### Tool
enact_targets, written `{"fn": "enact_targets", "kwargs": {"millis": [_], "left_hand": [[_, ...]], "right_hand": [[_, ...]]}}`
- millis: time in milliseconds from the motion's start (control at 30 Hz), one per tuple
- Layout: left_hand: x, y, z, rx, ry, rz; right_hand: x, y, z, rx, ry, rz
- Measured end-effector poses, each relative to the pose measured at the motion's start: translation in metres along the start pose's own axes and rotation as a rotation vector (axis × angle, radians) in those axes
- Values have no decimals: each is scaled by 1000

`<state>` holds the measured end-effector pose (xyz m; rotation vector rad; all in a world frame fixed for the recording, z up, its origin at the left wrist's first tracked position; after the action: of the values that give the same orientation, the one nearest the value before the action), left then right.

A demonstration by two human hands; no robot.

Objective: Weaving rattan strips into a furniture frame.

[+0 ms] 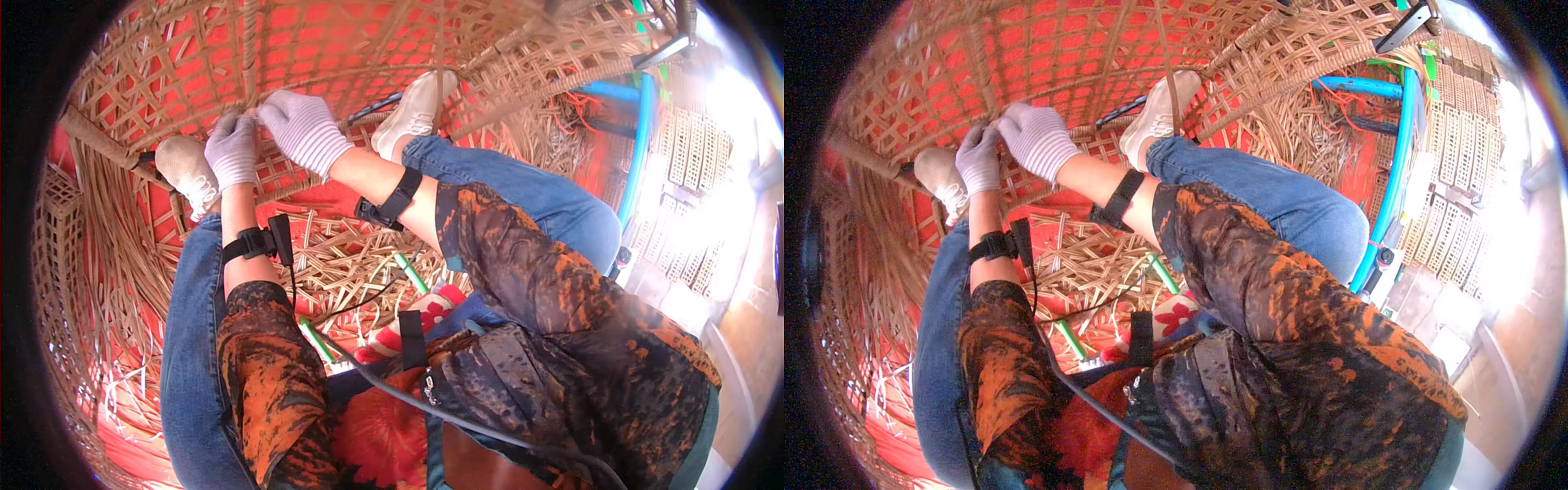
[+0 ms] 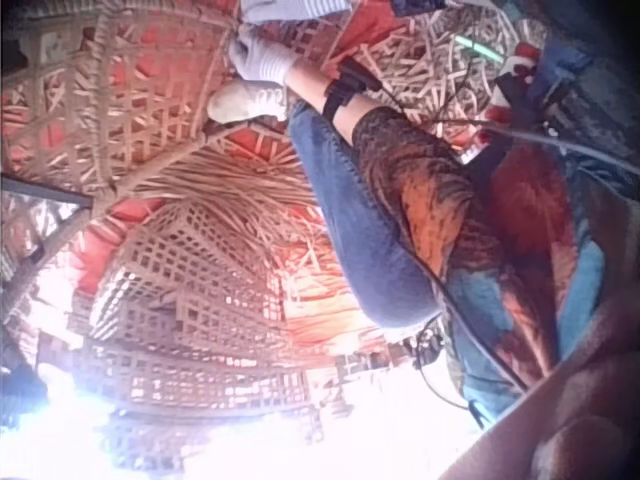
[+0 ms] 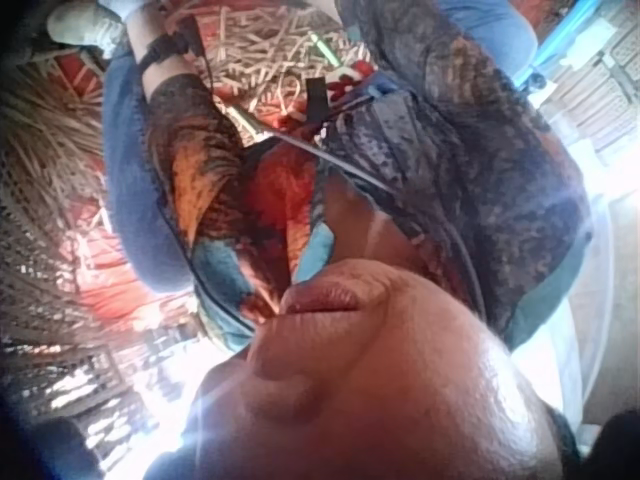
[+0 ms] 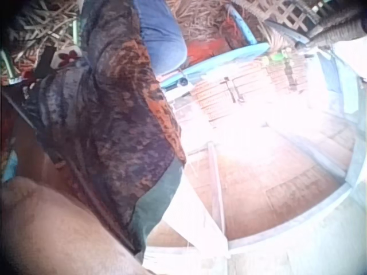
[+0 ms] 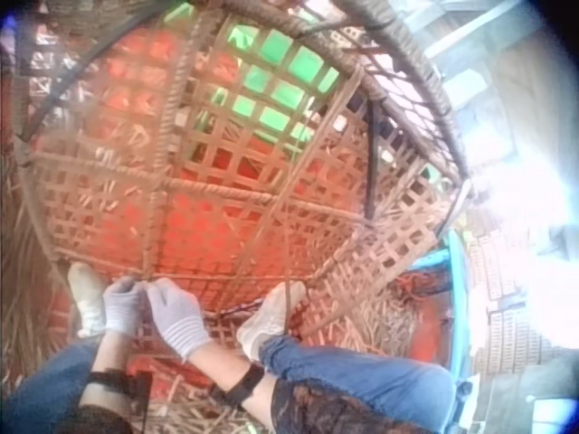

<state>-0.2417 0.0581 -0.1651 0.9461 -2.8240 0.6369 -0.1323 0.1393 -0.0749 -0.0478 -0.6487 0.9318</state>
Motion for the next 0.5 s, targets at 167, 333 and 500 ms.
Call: {"fn": "enact_targets", "kwargs": {"millis": [167,333,500], "left_hand": [[-1,-1,12,-16,-123,-8],[3,-12,-8,-381,742,-22],[-14,-18,0,-91,166,-55]], "right_hand": [[-10,1,22,15,-96,-46],[-14,4,43,-2,-224,16],[-26,-8,50,106,-290,-27]]}}
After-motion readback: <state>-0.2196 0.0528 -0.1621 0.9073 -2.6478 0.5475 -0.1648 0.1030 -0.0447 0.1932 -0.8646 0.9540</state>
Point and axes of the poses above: each hand's wrist, its own y-axis towards the middle knuckle, its own x-axis out of the back of the hand, z = x × y, the point moved 1 cm from there along y, towards the middle knuckle, and after that the axes turned 13 degrees about z, right-handed, at the moved point
